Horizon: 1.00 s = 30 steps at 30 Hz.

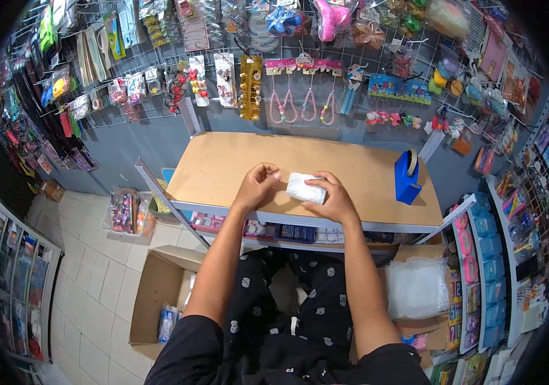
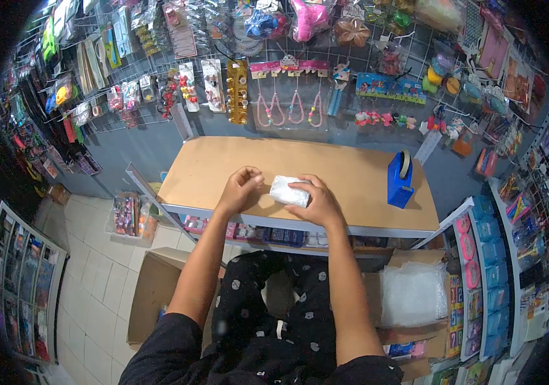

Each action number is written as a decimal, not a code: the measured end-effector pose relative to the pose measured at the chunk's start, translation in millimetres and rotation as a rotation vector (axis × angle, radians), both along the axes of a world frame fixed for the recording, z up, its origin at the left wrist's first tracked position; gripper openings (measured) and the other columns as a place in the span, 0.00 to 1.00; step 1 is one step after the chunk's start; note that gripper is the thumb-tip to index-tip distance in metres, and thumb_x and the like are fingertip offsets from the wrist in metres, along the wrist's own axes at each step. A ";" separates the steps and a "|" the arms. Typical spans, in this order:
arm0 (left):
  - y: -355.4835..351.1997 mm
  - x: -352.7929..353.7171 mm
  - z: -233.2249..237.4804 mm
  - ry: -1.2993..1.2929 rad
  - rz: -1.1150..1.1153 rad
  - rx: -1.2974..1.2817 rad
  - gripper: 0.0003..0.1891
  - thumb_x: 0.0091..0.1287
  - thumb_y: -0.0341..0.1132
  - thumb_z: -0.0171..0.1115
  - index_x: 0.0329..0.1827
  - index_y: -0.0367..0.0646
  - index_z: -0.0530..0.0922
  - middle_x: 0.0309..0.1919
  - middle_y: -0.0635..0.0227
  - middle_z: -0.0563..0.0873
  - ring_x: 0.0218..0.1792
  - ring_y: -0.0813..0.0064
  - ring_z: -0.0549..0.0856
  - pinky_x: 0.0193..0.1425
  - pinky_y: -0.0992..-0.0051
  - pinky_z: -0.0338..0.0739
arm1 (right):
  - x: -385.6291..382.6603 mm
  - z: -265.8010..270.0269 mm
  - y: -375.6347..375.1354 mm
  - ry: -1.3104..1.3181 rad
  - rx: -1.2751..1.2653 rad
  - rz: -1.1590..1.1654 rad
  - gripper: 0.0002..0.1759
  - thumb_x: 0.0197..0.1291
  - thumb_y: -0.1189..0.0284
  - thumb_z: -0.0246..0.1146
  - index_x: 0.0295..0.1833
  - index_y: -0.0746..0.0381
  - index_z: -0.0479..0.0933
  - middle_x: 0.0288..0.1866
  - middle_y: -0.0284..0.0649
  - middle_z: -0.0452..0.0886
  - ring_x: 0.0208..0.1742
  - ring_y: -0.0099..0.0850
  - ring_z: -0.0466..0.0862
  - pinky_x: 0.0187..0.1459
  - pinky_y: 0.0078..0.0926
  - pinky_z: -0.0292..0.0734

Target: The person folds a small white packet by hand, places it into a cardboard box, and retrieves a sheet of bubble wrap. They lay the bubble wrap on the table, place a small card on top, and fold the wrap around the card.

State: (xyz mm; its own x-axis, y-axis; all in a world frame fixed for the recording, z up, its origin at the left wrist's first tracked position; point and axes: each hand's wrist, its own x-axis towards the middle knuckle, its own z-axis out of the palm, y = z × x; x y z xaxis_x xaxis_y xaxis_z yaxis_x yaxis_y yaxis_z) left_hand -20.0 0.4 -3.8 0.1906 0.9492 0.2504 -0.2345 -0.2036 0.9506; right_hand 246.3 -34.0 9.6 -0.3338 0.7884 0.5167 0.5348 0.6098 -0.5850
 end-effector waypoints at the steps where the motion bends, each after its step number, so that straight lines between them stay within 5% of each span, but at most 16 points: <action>1: -2.2 1.9 0.7 0.071 -0.012 0.054 0.22 0.67 0.31 0.78 0.61 0.37 0.80 0.50 0.65 0.87 0.48 0.76 0.86 0.59 0.72 0.82 | 0.9 -2.9 2.2 0.024 0.026 -0.007 0.31 0.51 0.58 0.84 0.61 0.56 0.87 0.63 0.45 0.85 0.67 0.40 0.84 0.68 0.39 0.79; 5: -21.8 9.0 18.1 0.401 -0.088 0.460 0.37 0.63 0.32 0.83 0.75 0.39 0.76 0.59 0.65 0.87 0.58 0.75 0.85 0.64 0.71 0.81 | 5.6 -11.3 7.5 0.374 -0.164 0.124 0.27 0.65 0.56 0.77 0.59 0.66 0.84 0.50 0.40 0.91 0.53 0.26 0.87 0.57 0.28 0.81; 8: -19.4 12.1 10.1 0.380 -0.324 0.151 0.29 0.65 0.33 0.81 0.68 0.38 0.82 0.52 0.68 0.89 0.49 0.78 0.86 0.56 0.74 0.82 | 15.2 -32.5 23.2 0.403 -0.337 0.040 0.28 0.68 0.53 0.76 0.57 0.67 0.83 0.51 0.43 0.90 0.51 0.25 0.87 0.53 0.28 0.83; 9: -20.3 12.1 11.0 0.450 -0.273 0.124 0.20 0.71 0.36 0.77 0.61 0.37 0.86 0.39 0.75 0.88 0.36 0.84 0.82 0.40 0.78 0.78 | 12.9 -33.7 23.8 0.451 -0.313 0.067 0.27 0.69 0.53 0.74 0.56 0.67 0.83 0.50 0.43 0.90 0.49 0.24 0.87 0.51 0.27 0.83; 15: -23.0 13.3 15.2 0.356 -0.211 -0.044 0.14 0.77 0.41 0.71 0.51 0.36 0.87 0.27 0.80 0.81 0.24 0.88 0.73 0.26 0.80 0.63 | 1.7 -23.7 15.2 0.579 -0.329 0.116 0.22 0.76 0.58 0.69 0.54 0.69 0.83 0.40 0.39 0.89 0.38 0.22 0.87 0.38 0.25 0.83; 18: -20.9 11.5 15.2 0.436 -0.209 -0.004 0.14 0.77 0.40 0.70 0.50 0.34 0.87 0.27 0.79 0.81 0.23 0.88 0.73 0.25 0.79 0.62 | 8.0 -21.5 16.6 0.501 -0.449 0.088 0.19 0.77 0.60 0.67 0.54 0.68 0.83 0.36 0.36 0.88 0.32 0.20 0.85 0.31 0.22 0.81; 23: -13.6 14.8 2.3 0.472 -0.173 0.053 0.16 0.75 0.40 0.73 0.51 0.34 0.86 0.31 0.74 0.85 0.29 0.85 0.80 0.32 0.77 0.74 | 6.9 -20.7 15.4 0.508 -0.458 0.074 0.18 0.77 0.62 0.67 0.54 0.68 0.83 0.35 0.34 0.87 0.28 0.18 0.83 0.28 0.19 0.78; 27: -18.5 23.4 7.2 0.606 0.030 0.204 0.18 0.73 0.41 0.75 0.52 0.34 0.84 0.36 0.69 0.88 0.37 0.81 0.85 0.43 0.75 0.82 | 4.1 -17.8 11.1 0.493 -0.469 0.104 0.19 0.77 0.61 0.67 0.56 0.68 0.83 0.38 0.34 0.88 0.32 0.18 0.84 0.29 0.17 0.78; 30: -28.9 22.1 9.4 0.511 0.011 0.080 0.18 0.72 0.40 0.76 0.53 0.35 0.82 0.38 0.66 0.89 0.39 0.79 0.87 0.45 0.74 0.82 | 6.5 -22.4 14.5 0.496 -0.434 0.151 0.24 0.78 0.55 0.65 0.61 0.67 0.81 0.42 0.35 0.88 0.35 0.18 0.85 0.32 0.16 0.79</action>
